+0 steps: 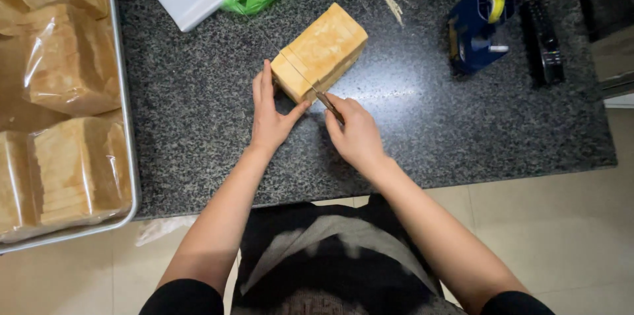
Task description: The person slices a loaf of bread using a knife and then places the slices into a plastic bag.
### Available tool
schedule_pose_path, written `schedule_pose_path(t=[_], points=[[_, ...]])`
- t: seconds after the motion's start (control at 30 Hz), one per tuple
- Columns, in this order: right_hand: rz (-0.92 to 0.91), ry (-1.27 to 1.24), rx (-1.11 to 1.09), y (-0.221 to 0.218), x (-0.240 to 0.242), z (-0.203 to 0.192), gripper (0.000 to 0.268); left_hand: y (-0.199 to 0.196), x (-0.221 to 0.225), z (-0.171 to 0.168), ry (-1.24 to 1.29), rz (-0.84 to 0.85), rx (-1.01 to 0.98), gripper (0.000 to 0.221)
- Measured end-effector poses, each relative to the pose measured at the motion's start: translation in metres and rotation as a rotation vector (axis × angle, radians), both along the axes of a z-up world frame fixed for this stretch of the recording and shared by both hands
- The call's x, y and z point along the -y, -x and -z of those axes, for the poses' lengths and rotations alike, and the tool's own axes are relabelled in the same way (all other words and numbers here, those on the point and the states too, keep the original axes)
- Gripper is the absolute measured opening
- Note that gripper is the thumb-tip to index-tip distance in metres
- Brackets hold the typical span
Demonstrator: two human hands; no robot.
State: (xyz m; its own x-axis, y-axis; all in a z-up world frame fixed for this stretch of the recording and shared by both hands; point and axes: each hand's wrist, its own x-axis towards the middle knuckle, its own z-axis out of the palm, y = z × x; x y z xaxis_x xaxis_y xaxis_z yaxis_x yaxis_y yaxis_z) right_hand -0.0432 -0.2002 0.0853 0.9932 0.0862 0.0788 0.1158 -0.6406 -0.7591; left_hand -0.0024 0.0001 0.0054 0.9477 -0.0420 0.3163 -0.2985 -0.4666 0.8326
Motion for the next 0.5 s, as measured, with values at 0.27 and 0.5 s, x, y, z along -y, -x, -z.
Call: schedule_pose_path(t=[0.27,0.5], points=[[-0.034,0.012,0.033,0.073,0.060,-0.008,0.031,-0.006,0.007,0.009,0.141,-0.070,0.044,0.111],[-0.012,0.029,-0.045,0.073,0.066,-0.004,0.034,-0.002,0.004,0.004,0.047,-0.062,0.063,0.104]])
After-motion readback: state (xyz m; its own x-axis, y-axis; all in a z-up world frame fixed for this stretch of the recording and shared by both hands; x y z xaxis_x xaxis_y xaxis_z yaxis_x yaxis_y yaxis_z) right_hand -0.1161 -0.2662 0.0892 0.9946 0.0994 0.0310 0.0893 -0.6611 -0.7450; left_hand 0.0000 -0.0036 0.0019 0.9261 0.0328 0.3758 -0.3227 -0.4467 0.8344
